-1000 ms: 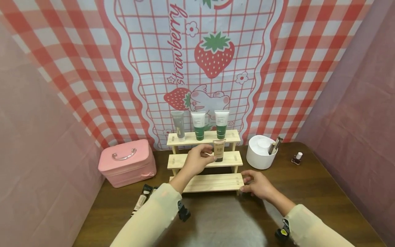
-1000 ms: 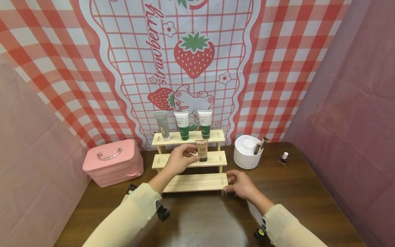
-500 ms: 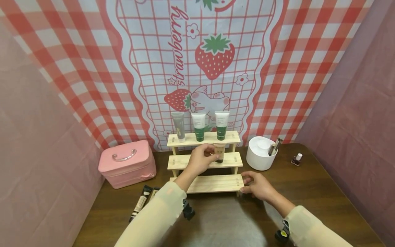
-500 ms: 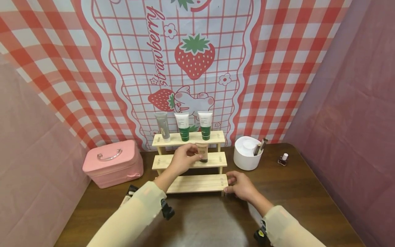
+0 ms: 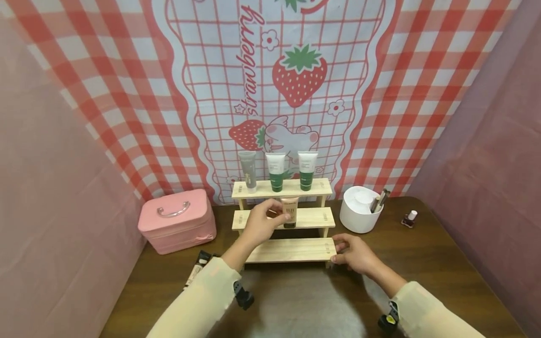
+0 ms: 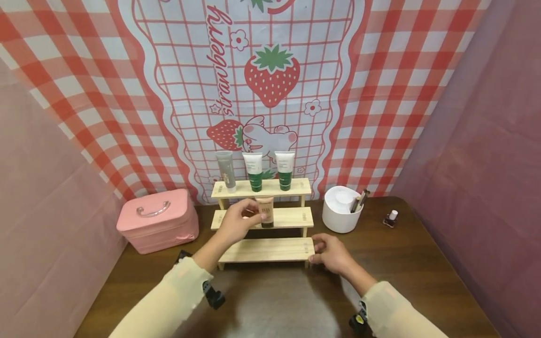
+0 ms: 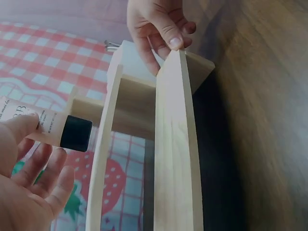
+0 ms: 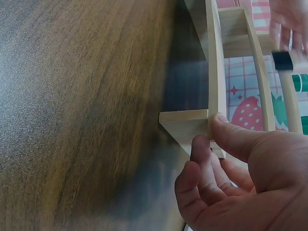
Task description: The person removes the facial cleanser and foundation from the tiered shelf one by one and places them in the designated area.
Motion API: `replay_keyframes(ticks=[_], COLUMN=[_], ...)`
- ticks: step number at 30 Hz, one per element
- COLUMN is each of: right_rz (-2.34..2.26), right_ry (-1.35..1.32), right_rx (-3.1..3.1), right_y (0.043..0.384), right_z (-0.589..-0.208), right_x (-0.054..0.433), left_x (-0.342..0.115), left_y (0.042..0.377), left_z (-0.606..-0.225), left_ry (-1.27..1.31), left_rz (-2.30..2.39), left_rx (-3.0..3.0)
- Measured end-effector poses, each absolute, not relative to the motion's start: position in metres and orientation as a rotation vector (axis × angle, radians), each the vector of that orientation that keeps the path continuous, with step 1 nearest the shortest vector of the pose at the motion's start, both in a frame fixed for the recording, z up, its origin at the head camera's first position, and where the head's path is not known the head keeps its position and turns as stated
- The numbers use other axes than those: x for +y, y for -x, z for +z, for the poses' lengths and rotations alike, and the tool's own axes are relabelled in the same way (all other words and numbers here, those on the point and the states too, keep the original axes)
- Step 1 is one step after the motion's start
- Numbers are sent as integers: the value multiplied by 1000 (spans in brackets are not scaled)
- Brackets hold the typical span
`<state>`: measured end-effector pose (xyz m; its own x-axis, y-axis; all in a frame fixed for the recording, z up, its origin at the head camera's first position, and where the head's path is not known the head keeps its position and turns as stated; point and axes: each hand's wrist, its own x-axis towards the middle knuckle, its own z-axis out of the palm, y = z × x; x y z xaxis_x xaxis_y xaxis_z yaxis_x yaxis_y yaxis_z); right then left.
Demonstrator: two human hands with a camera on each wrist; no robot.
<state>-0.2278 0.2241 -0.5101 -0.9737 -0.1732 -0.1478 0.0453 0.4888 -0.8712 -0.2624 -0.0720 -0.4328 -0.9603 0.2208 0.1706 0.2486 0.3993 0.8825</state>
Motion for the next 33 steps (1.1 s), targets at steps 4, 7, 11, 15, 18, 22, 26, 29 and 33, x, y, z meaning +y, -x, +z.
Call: replay_keyframes(ticks=[4, 7, 11, 15, 18, 22, 26, 29, 33], right_rz=[-1480, -1478, -1470, -1462, -1463, -1461, -1460, -1461, -1463], right_ry=[114, 114, 112, 118, 122, 129, 132, 137, 151], right_rx=[2522, 2525, 2528, 2531, 2527, 2527, 2530, 2532, 2530], right_y=[229, 229, 228, 227, 227, 227, 227, 227, 228], right_z=[-509, -510, -510, -508, -507, -507, -509, -510, -511], right_x=[226, 226, 226, 227, 227, 227, 227, 227, 226], left_x=[-100, -125, -163, -201, -228, -263, -295, -314, -334], left_y=[249, 236, 216, 195, 181, 169, 163, 159, 153], left_z=[-431, -431, -440, -459, -472, -484, -494, -502, -513], left_ry=[429, 402, 349, 243, 148, 1, -131, -218, -293], left_rz=[-1629, -1628, -1651, -1663, -1650, -1573, -1459, -1391, -1325], left_rx=[-2551, -2518, -2481, -2458, -2454, -2500, -2591, -2662, -2743])
